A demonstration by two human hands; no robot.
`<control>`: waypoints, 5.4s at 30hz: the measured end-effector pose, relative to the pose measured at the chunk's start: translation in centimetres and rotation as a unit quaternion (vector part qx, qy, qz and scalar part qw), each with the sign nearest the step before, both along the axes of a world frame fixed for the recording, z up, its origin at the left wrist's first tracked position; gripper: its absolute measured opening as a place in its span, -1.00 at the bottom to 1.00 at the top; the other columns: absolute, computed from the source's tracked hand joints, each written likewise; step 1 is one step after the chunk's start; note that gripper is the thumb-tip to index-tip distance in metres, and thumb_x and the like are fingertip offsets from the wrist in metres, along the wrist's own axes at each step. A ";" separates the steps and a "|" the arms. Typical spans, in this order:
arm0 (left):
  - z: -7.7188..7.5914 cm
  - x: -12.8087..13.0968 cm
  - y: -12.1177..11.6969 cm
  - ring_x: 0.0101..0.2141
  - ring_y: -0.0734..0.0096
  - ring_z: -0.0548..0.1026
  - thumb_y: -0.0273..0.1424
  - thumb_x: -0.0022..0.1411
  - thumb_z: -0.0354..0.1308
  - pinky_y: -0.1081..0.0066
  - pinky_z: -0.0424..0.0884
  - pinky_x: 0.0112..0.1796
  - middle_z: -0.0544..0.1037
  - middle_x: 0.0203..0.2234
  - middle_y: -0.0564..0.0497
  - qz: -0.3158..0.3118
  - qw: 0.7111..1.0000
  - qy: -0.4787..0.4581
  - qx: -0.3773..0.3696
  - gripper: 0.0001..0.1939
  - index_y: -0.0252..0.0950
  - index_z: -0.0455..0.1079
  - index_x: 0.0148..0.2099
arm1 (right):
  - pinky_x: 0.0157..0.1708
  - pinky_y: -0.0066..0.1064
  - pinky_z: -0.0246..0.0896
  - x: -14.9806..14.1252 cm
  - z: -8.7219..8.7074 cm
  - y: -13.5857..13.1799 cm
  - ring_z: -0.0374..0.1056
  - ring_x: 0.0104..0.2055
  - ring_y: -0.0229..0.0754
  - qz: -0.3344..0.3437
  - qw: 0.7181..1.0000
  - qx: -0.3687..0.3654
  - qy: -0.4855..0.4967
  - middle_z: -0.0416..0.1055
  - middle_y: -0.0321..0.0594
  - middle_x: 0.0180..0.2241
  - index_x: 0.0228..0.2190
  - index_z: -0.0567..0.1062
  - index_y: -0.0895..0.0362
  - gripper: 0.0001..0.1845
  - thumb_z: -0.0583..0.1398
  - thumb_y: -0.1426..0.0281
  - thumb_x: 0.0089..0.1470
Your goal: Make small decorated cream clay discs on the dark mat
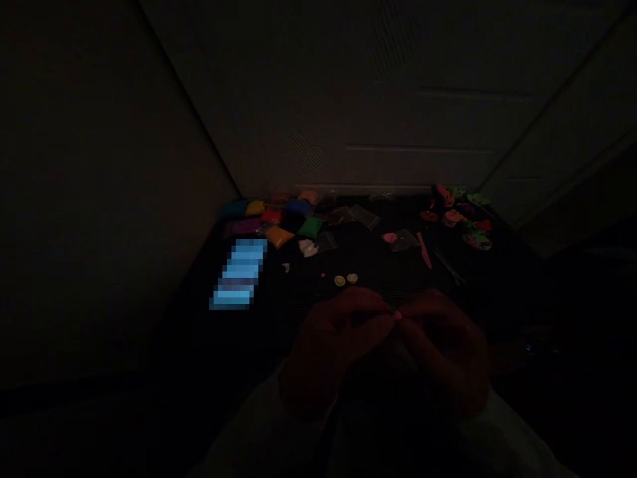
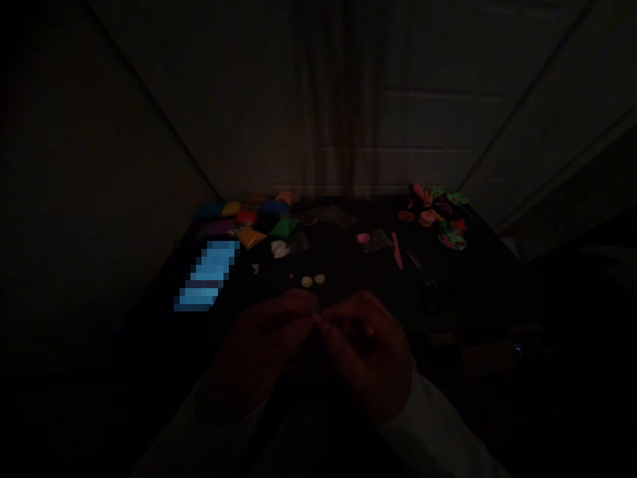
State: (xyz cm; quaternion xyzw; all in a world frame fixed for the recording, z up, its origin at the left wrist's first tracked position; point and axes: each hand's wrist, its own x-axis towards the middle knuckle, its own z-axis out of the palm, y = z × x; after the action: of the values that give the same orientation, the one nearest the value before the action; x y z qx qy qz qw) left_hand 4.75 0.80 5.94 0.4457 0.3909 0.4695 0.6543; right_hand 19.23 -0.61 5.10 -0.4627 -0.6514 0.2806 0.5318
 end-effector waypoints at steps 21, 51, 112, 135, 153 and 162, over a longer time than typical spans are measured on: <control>0.6 -0.4 0.3 -0.38 0.56 0.39 -0.46 0.04 0.18 0.52 0.27 -0.34 0.44 -0.43 0.13 0.007 0.992 0.096 0.080 -0.94 -0.22 0.45 -0.44 | -0.49 -0.48 0.11 0.4 0.1 0.0 0.23 -0.43 -0.36 -0.006 0.996 0.046 -0.076 0.29 -0.39 -0.47 -0.35 0.40 0.03 -0.82 0.20 0.51 -0.04; 0.2 -0.3 0.7 -0.40 0.48 0.36 -0.39 0.03 0.19 0.49 0.26 -0.39 0.47 -0.44 0.07 -0.016 0.995 0.091 0.047 -0.93 -0.26 0.47 -0.44 | -0.47 -0.43 0.12 0.3 -0.1 0.3 0.23 -0.44 -0.32 0.006 0.998 0.038 -0.058 0.30 -0.35 -0.48 -0.39 0.39 0.07 -0.85 0.20 0.53 -0.07; -5.1 -2.2 6.5 -0.27 0.41 0.45 -0.22 0.03 0.16 0.40 0.35 -0.21 0.51 -0.31 0.10 0.151 0.871 0.453 0.118 -0.82 -0.15 0.49 -0.33 | -0.19 -0.14 0.12 5.2 -8.1 10.2 0.26 -0.15 -0.02 -0.023 0.868 0.020 -0.495 0.36 -0.01 -0.17 -0.11 0.39 0.21 -0.65 0.06 0.44 0.03; -5.0 -2.4 7.7 -0.22 0.44 0.42 -0.40 0.02 0.20 0.41 0.38 -0.19 0.45 -0.26 0.11 0.073 0.898 0.406 0.153 -0.88 -0.11 0.45 -0.32 | -0.07 -0.05 0.00 1.4 -2.5 11.8 0.26 -0.04 -0.02 0.148 0.904 0.082 -0.393 0.32 -0.20 -0.05 -0.23 0.38 0.01 -0.77 0.16 0.34 0.00; -4.9 -2.4 7.7 -0.22 0.41 0.43 -0.36 0.00 0.21 0.38 0.38 -0.18 0.46 -0.24 0.11 0.070 0.908 0.396 0.118 -0.90 -0.12 0.44 -0.34 | -0.05 -0.04 -0.02 1.5 -2.8 11.7 0.28 -0.07 -0.05 0.145 0.901 0.098 -0.397 0.34 -0.24 -0.06 -0.25 0.37 -0.01 -0.78 0.18 0.37 -0.02; -4.9 -2.3 7.6 -0.21 0.42 0.43 -0.38 0.01 0.20 0.38 0.38 -0.17 0.45 -0.26 0.09 0.075 0.911 0.387 0.119 -0.91 -0.13 0.43 -0.35 | -0.02 -0.06 -0.03 1.3 -2.8 11.6 0.30 -0.08 -0.03 0.140 0.900 0.091 -0.403 0.36 -0.29 -0.07 -0.26 0.38 -0.02 -0.82 0.16 0.35 0.01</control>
State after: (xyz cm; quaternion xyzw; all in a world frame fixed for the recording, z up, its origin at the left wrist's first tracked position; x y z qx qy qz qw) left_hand 2.42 8.44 1.08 0.6360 0.5873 0.3511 0.3568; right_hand 20.57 10.98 2.25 -0.3901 -0.8907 0.0814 0.2189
